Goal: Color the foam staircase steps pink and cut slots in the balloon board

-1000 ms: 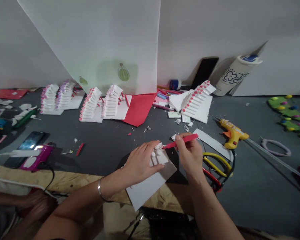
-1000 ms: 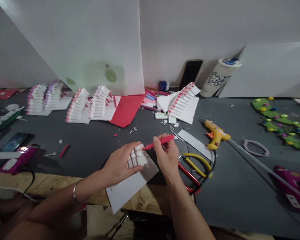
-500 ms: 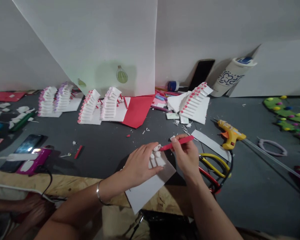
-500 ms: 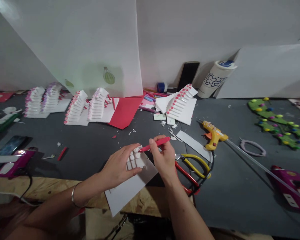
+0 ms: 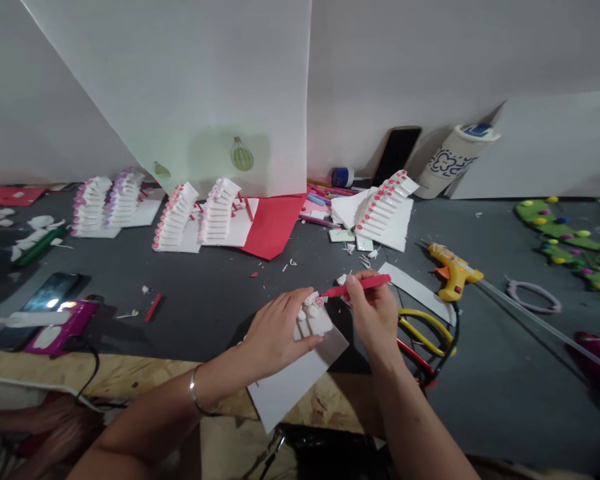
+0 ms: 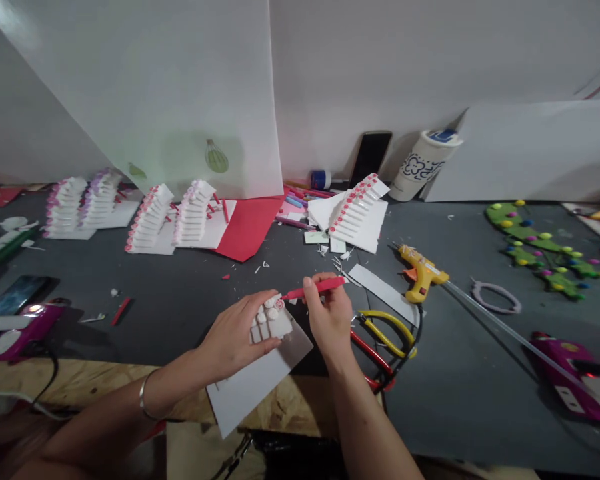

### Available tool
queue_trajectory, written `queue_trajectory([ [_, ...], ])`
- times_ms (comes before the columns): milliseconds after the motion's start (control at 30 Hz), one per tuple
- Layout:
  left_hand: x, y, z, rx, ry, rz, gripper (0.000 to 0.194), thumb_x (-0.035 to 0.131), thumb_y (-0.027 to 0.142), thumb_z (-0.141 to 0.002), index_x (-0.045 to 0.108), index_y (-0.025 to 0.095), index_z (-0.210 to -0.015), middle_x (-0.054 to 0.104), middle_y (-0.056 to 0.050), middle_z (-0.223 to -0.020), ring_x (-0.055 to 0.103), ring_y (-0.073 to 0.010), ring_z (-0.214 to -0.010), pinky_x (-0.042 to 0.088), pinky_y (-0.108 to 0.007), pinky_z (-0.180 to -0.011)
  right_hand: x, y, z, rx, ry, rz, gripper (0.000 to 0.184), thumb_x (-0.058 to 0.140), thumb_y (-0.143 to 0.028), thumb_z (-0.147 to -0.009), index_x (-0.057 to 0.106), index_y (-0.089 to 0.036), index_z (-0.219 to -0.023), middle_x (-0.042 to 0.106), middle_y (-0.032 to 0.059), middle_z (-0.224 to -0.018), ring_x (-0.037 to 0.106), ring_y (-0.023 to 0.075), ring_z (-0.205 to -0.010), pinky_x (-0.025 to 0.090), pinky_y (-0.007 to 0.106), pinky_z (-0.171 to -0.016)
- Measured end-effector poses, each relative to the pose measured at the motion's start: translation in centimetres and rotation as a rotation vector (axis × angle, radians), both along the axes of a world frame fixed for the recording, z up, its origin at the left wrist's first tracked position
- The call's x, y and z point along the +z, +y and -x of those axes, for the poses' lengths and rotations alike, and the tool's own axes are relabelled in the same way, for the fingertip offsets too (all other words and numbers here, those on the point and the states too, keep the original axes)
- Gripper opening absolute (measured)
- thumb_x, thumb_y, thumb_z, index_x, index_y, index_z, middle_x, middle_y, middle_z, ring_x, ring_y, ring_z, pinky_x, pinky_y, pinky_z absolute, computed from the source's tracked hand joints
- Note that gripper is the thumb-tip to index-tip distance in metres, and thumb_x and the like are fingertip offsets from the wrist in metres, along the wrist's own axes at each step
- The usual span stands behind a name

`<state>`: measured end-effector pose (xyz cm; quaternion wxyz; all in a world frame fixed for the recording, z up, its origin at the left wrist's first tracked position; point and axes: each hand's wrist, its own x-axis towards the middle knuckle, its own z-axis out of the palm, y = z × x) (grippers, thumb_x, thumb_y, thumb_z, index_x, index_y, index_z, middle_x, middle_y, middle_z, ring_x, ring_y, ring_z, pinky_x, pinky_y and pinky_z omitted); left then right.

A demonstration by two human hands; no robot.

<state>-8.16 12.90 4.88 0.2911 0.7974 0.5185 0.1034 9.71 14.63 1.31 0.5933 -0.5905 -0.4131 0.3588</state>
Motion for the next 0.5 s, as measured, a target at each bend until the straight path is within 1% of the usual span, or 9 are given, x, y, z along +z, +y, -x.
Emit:
queue_trajectory([
  [167, -0.26, -0.06, 0.13, -0.010, -0.012, -0.037, 0.072, 0.071, 0.045, -0.080, 0.040, 0.023, -0.142, 0.057, -0.013, -0.141, 0.055, -0.0312, -0.128, 0.046, -0.051, -0.106, 0.08, -0.02, -0.03, -0.056, 0.095, -0.010, 0.035, 0.069, -0.053, -0.078, 0.055, -0.021, -0.080, 0.056, -0.0052, -0.061, 0.050, 0.0113, -0.053, 0.041, 0.026, -0.053],
  [300, -0.28, 0.00, 0.21, -0.033, -0.018, -0.050, 0.073, 0.068, 0.046, -0.082, 0.038, 0.023, -0.144, 0.056, -0.014, -0.143, 0.055, -0.0313, -0.129, 0.046, -0.052, -0.105, 0.16, -0.09, -0.01, 0.012, 0.057, 0.012, 0.033, 0.067, -0.052, -0.080, 0.056, -0.020, -0.080, 0.055, -0.0054, -0.059, 0.050, 0.0112, -0.051, 0.040, 0.026, -0.052],
  [433, -0.19, 0.07, 0.21, -0.049, -0.029, -0.049, 0.069, 0.069, 0.044, -0.082, 0.042, 0.024, -0.142, 0.057, -0.012, -0.142, 0.055, -0.0304, -0.128, 0.046, -0.052, -0.106, 0.19, -0.16, -0.08, -0.029, 0.061, 0.001, 0.034, 0.067, -0.052, -0.079, 0.056, -0.020, -0.078, 0.054, -0.0058, -0.057, 0.049, 0.0110, -0.050, 0.040, 0.026, -0.051],
  [500, -0.15, 0.10, 0.22, -0.054, -0.034, -0.048, 0.068, 0.069, 0.043, -0.081, 0.042, 0.025, -0.141, 0.057, -0.012, -0.142, 0.055, -0.0299, -0.129, 0.045, -0.052, -0.107, 0.18, -0.21, -0.11, 0.004, 0.049, -0.009, 0.032, 0.066, -0.051, -0.081, 0.056, -0.021, -0.078, 0.055, -0.0055, -0.058, 0.050, 0.0113, -0.051, 0.040, 0.026, -0.052],
])
